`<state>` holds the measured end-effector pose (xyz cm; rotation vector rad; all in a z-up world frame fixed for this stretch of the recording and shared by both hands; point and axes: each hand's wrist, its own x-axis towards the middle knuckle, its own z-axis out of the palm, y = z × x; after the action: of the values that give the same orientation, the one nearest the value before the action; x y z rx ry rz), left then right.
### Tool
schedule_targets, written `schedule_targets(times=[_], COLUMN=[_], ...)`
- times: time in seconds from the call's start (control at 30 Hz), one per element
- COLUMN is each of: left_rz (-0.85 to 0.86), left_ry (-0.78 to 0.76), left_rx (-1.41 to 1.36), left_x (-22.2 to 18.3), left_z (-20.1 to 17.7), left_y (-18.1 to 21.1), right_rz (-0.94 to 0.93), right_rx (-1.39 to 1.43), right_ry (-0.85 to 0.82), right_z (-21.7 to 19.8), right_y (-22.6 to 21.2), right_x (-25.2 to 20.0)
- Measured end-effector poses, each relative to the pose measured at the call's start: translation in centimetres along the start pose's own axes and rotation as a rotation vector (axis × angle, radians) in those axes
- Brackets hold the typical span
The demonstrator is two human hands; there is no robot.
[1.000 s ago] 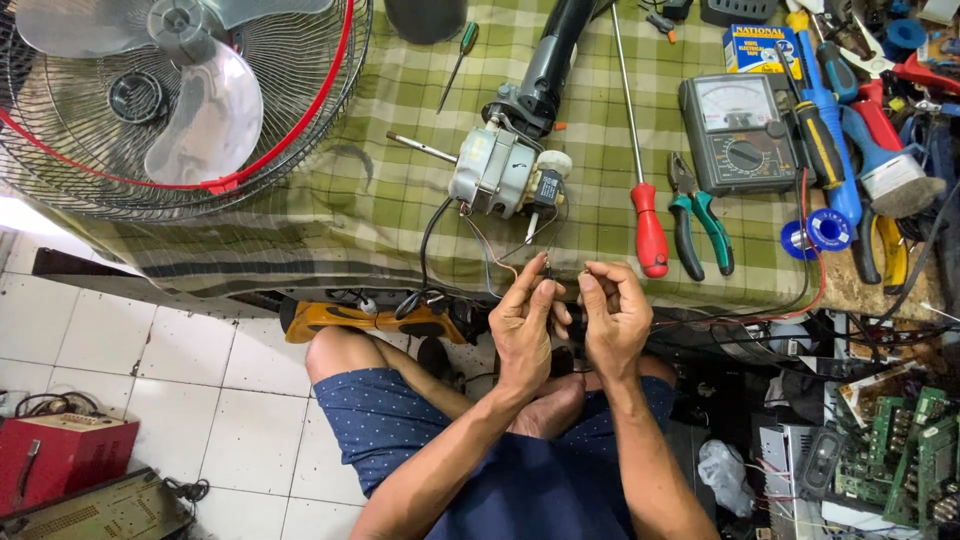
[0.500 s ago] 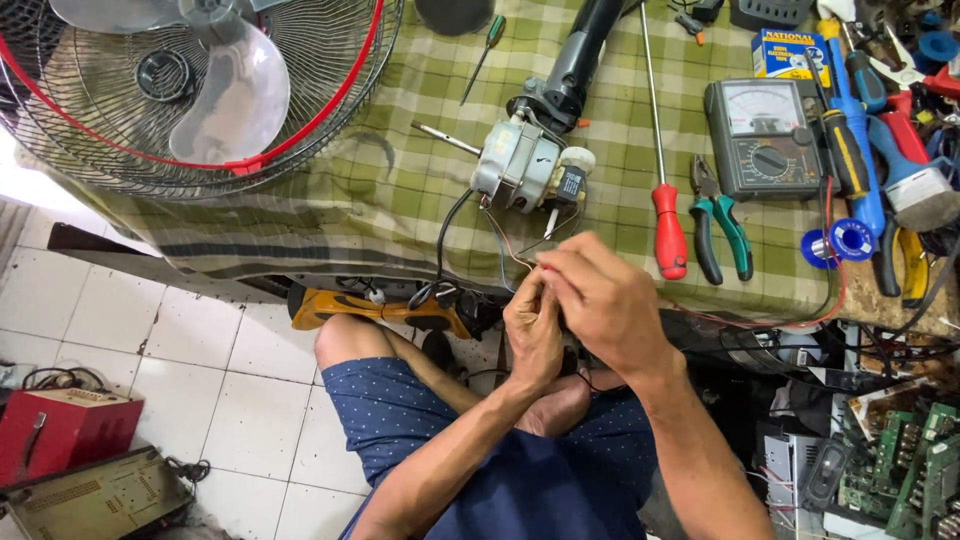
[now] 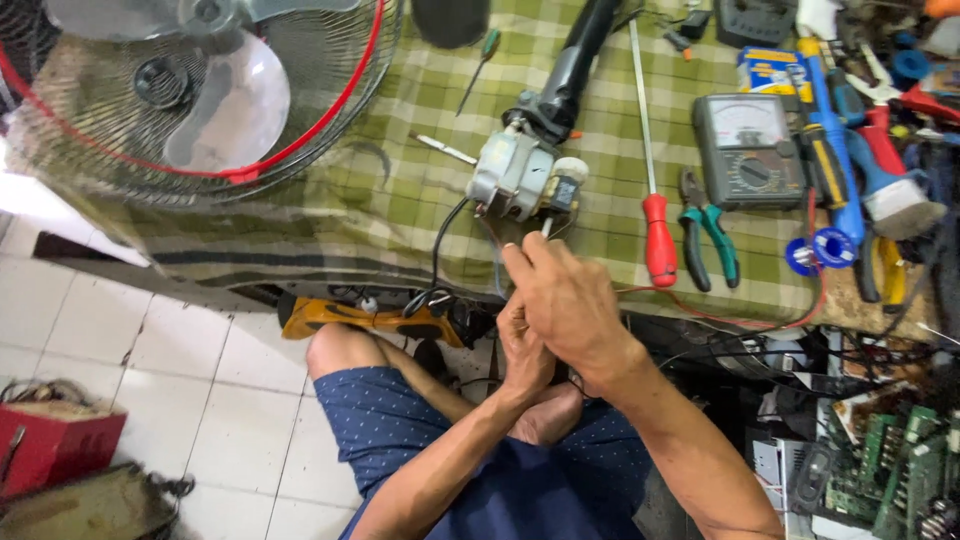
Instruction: Disassembling and inspecting an electric fan motor using a screwdriver and pliers on a repair bench.
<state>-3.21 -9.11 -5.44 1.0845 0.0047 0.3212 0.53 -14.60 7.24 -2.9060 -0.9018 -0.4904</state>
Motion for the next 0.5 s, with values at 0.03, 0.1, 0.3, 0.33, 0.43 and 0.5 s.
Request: schedule_targets(times=[0.03, 0.1, 0.3, 0.33, 0.43, 0.5], left_rz=[-0.003, -0.004, -0.002, -0.004, -0.003, 0.002], left_ry=[-0.016, -0.021, -0.027, -0.033, -0.023, -0.005], left_rx=[-0.008, 0.014, 0.064, 0.062, 0.096, 0.133], left_x=[0.0, 0.0, -0.3, -0.2, -0.2, -0.2], left_z=[-0.2, -0.6, -1.0, -1.0, -1.0, -1.0], left_y=[-0.1, -0.4, -1.2, -1.3, -1.6, -1.8], right_rz=[0.014, 0.007, -0.017, -0.012, -0.002, 0.002], right_rx=[-0.012, 0.029, -0.032, -0.036, -0.007, 0.018], right_ry=[0.003, -0.033, 0.092, 0.092, 0.134, 0.170], right_z=[0.0, -0.1, 1.4, 1.4, 1.2, 0.9], right_y=[-0.1, -0.2, -0.2, -0.2, 0.0, 0.0], right_x=[0.1, 0.2, 0.0, -0.1, -0.2, -0.2])
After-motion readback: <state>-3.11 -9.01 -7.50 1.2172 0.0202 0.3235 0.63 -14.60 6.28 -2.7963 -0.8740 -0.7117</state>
